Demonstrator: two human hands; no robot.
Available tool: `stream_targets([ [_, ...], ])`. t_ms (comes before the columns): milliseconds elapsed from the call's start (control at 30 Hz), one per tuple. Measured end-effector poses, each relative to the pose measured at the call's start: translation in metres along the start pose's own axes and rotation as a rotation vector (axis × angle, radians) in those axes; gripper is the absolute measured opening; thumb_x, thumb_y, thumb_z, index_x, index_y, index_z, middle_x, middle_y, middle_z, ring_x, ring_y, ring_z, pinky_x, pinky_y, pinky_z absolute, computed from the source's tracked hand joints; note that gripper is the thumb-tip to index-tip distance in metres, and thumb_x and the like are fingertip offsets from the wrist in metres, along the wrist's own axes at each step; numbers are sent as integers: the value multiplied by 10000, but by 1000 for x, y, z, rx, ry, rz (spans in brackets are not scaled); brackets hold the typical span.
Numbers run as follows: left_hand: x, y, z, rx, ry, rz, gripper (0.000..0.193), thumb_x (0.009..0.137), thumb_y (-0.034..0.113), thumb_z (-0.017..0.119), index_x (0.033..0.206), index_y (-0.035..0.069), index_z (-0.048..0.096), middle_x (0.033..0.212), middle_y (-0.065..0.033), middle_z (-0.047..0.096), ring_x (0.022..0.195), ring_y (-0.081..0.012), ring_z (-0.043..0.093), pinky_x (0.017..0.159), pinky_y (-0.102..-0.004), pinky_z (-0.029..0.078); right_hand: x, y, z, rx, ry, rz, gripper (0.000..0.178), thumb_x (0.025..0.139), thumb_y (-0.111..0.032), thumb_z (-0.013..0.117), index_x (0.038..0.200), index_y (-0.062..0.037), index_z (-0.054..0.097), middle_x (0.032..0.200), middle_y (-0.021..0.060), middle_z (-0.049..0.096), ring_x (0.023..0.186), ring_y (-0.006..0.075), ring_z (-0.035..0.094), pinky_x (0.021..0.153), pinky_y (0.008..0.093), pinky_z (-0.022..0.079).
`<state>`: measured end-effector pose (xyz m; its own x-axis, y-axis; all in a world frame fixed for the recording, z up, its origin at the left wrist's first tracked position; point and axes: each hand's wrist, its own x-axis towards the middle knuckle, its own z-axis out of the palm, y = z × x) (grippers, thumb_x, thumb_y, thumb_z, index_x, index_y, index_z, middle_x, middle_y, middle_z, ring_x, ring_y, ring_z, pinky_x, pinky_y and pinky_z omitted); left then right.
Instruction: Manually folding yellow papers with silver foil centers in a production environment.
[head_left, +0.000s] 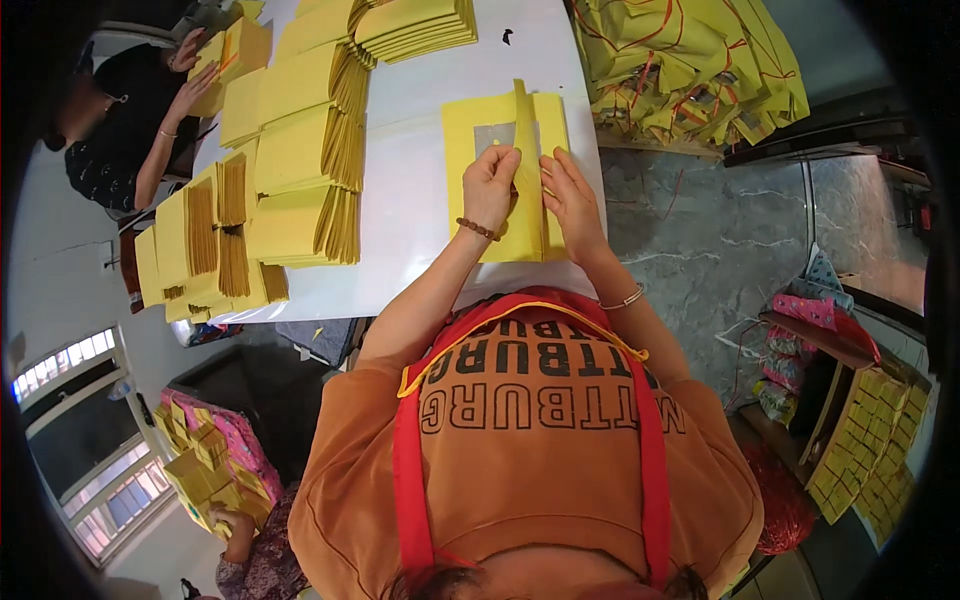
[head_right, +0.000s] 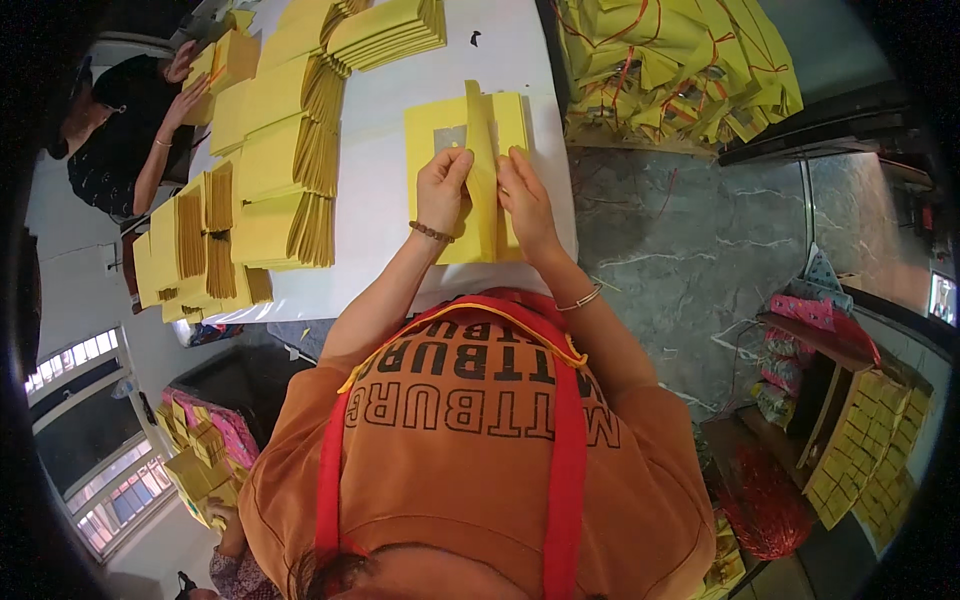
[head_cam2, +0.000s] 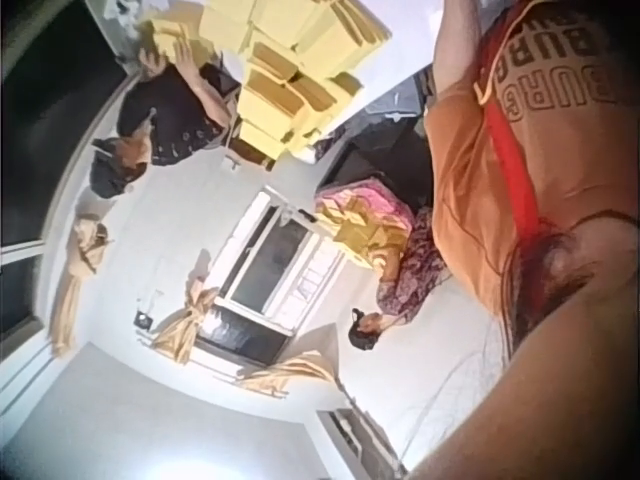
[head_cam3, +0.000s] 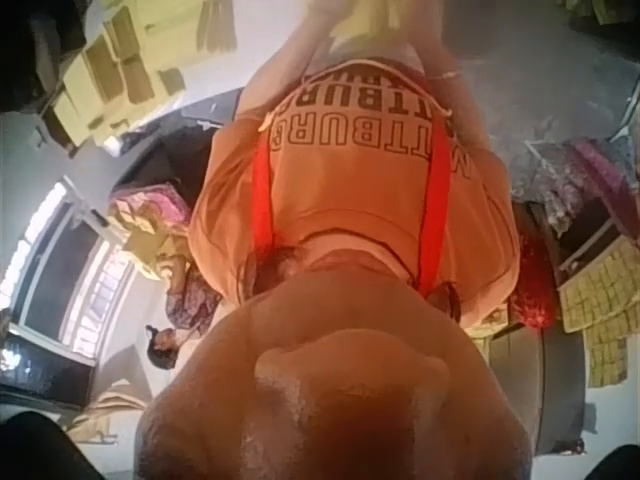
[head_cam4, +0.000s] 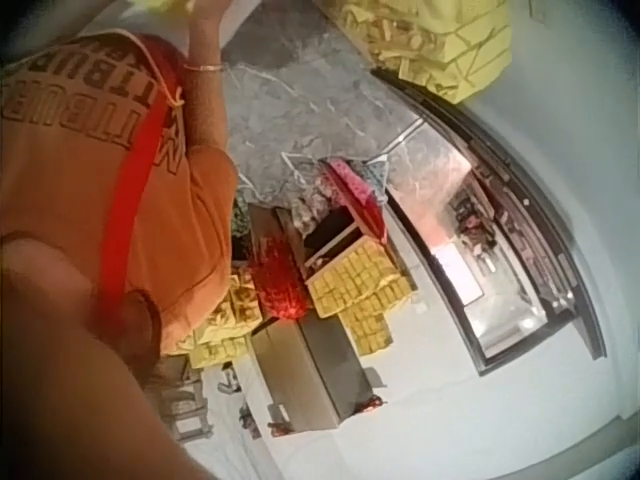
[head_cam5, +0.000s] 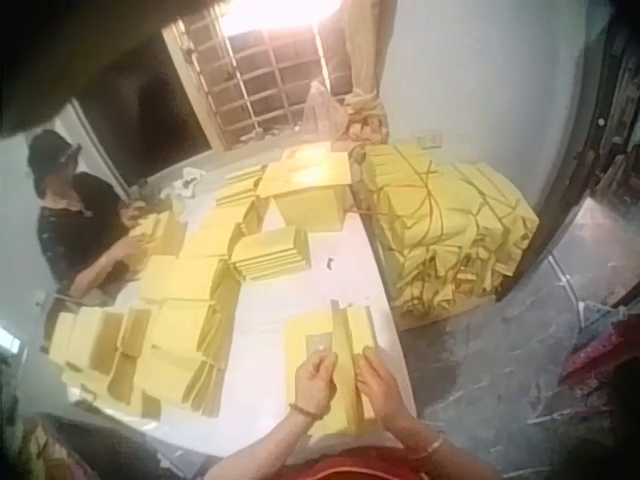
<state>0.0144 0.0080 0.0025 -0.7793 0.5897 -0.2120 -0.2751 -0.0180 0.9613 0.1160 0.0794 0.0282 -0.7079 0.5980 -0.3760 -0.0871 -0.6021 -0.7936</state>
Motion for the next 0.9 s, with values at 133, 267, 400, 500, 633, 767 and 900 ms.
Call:
stream_targets([
  [133, 6, -6, -4, -48, 18, 87, 168, 904, 169, 545, 886, 12, 603, 658, 30, 526, 508, -35, 412, 435, -208, 329, 4, 18, -1, -52, -120, 19, 568, 943, -238, 470, 1390, 26, 240, 1287, 104, 426, 1168, 151, 426, 960, 271, 357],
  [267, -2, 9, -3, -9, -4, -23, 166, 901, 169, 551, 887, 12, 605, 679, 28, 541, 549, -30, 432, 468, -199, 349, -5, 6, 6, -219, -144, -34, 610, 904, -187, 540, 1390, 30, 242, 1233, 81, 465, 1113, 135, 452, 938, 255, 359],
  [400, -1, 3, -2, -49, -21, -18, 175, 892, 182, 571, 886, 12, 610, 697, 25, 563, 575, -33, 459, 493, -194, 371, -6, 3, 6, -152, -269, -62, 576, 883, -146, 561, 1364, 18, 291, 1201, 65, 488, 1083, 133, 467, 923, 256, 365],
  [500, 0, 2, -3, -29, -43, 8, 150, 896, 187, 569, 910, 43, 610, 725, 35, 557, 578, -17, 459, 482, -176, 348, -7, 5, 7, -146, -239, -95, 522, 872, -135, 566, 1323, 1, 343, 1153, 58, 514, 1052, 125, 481, 907, 258, 373],
  [633, 1, 11, -6, -25, -103, -49, 198, 862, 214, 626, 904, 21, 608, 691, 25, 554, 567, -39, 469, 490, -190, 381, -3, 7, -2, -110, -293, -56, 504, 854, -125, 586, 1294, -13, 369, 1144, 50, 509, 1042, 130, 487, 893, 265, 387],
  [767, 2, 14, -5, -147, -166, -72, 237, 829, 192, 672, 955, 9, 587, 700, 19, 553, 574, -44, 473, 488, -193, 393, -5, 8, -5, -168, -337, -31, 525, 837, -139, 609, 1289, -21, 370, 1144, 52, 498, 1036, 144, 491, 882, 279, 400],
  [900, 3, 16, -6, -120, -163, -99, 274, 812, 158, 687, 998, 0, 562, 707, 10, 553, 591, -47, 479, 497, -188, 389, -8, 7, 1, -357, -347, -168, 602, 825, -170, 627, 1320, -10, 325, 1174, 82, 481, 1076, 166, 475, 917, 289, 386],
])
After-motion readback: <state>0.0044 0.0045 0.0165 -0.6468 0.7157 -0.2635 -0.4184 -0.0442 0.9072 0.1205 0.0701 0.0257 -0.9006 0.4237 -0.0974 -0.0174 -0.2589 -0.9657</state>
